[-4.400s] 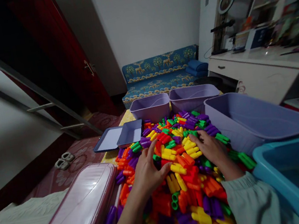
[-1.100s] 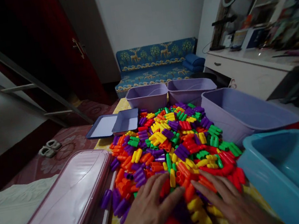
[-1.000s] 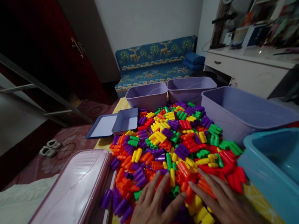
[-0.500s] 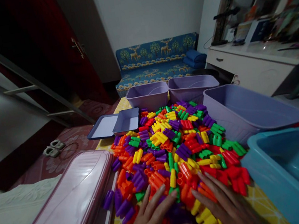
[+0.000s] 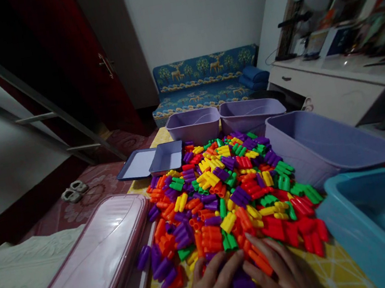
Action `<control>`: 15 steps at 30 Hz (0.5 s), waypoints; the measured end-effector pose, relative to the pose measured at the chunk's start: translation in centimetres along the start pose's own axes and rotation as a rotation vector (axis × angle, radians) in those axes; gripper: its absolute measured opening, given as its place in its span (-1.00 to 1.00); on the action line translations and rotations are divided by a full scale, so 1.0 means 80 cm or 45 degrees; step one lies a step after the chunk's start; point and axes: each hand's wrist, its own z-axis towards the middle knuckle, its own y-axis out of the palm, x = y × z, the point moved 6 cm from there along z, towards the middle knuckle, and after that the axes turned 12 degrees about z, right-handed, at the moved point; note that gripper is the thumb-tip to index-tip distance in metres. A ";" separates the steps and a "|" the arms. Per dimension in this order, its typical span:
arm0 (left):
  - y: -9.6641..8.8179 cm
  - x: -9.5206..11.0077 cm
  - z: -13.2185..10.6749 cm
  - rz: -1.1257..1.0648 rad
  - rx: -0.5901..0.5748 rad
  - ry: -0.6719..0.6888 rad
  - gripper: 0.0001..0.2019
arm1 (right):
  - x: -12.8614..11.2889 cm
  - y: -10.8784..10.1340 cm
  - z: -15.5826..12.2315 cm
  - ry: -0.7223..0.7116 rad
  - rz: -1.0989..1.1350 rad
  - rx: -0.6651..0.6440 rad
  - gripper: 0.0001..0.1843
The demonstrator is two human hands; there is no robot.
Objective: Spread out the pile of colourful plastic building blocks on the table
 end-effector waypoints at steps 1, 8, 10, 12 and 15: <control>0.002 0.000 0.002 -0.026 0.034 -0.031 -0.74 | 0.000 0.001 0.001 0.009 0.006 0.016 -0.50; 0.022 -0.003 0.006 -0.281 0.099 -0.108 -0.82 | 0.006 -0.003 0.010 0.061 0.236 -0.025 -0.50; 0.021 -0.008 0.015 -0.350 0.026 -0.092 -0.79 | 0.007 -0.013 0.019 0.112 0.351 0.021 -0.50; 0.019 -0.016 0.031 -0.400 -0.073 -0.079 -0.77 | 0.012 -0.024 0.035 0.198 0.464 0.155 -0.51; 0.019 -0.041 0.070 -0.409 -0.141 -0.128 -0.74 | 0.035 -0.027 0.073 0.373 0.595 0.290 -0.42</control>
